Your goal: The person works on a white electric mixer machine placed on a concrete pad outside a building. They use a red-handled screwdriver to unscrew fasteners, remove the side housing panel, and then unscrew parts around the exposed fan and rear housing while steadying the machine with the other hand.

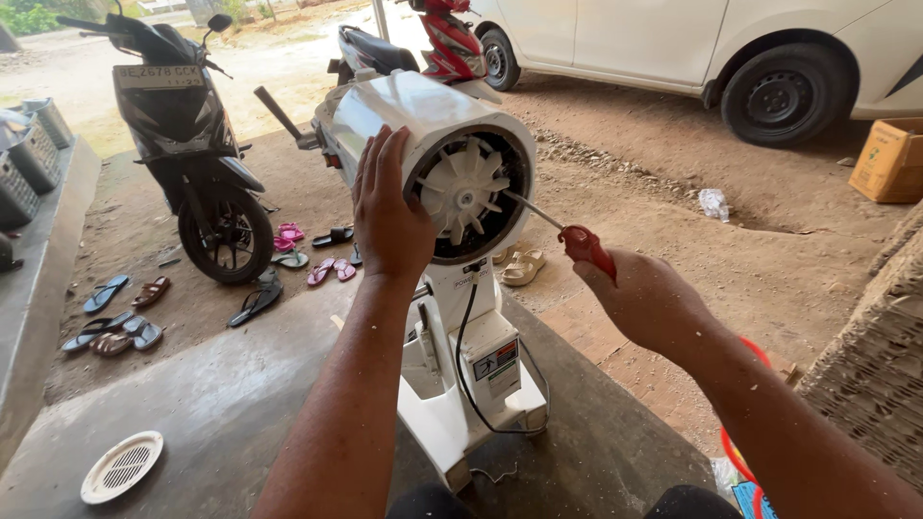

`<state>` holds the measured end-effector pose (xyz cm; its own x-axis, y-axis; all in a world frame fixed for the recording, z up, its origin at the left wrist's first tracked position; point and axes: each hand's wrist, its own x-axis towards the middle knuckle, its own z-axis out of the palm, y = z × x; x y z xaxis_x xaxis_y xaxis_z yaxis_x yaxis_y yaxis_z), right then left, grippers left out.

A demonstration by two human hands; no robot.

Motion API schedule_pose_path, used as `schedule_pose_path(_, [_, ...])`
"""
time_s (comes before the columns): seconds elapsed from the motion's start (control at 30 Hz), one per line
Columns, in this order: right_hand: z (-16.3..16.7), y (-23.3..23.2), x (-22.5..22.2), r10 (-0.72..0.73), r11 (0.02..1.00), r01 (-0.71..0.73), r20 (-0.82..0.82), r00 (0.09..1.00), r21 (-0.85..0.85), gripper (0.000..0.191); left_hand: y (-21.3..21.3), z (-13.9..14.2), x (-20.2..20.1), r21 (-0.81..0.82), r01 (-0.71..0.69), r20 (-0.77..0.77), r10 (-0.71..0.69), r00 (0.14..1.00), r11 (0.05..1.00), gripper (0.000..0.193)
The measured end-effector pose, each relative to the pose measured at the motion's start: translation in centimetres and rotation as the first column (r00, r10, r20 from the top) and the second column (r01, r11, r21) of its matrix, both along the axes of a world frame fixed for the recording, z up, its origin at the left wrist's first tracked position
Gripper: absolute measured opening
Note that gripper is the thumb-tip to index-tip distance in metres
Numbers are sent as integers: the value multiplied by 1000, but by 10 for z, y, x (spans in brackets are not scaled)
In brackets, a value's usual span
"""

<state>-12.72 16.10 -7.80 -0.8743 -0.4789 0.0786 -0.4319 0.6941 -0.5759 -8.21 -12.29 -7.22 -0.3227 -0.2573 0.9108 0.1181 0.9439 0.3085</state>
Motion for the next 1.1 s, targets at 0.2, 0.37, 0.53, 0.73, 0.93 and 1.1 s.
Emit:
schedule_pose_path(0.2, [1, -11, 3, 20, 1000, -22, 246, 969, 4, 44, -2, -1, -1, -1, -71, 39, 71, 997, 998, 72])
schedule_pose_path(0.37, [7, -13, 17, 47, 996, -49, 30, 998, 81, 51, 8, -9, -1, 114, -124, 10, 124, 992, 986, 72])
schedule_pose_path(0.53, [17, -12, 27, -11, 993, 5, 54, 998, 116, 51, 23, -32, 11, 85, -193, -134, 203, 970, 978, 67])
schedule_pose_path(0.73, [24, -10, 31, 76, 989, -79, 26, 997, 121, 46, 34, -54, 24, -141, -448, -86, 440, 894, 883, 47])
schedule_pose_path(0.93, [26, -14, 33, 132, 977, -137, 43, 990, 162, 48, 37, -52, 30, -290, -534, -101, 529, 842, 794, 28])
schedule_pose_path(1.1, [24, -17, 32, 162, 973, -160, -2, 987, 165, 45, 45, -39, 27, -320, -561, 1, 592, 806, 763, 23])
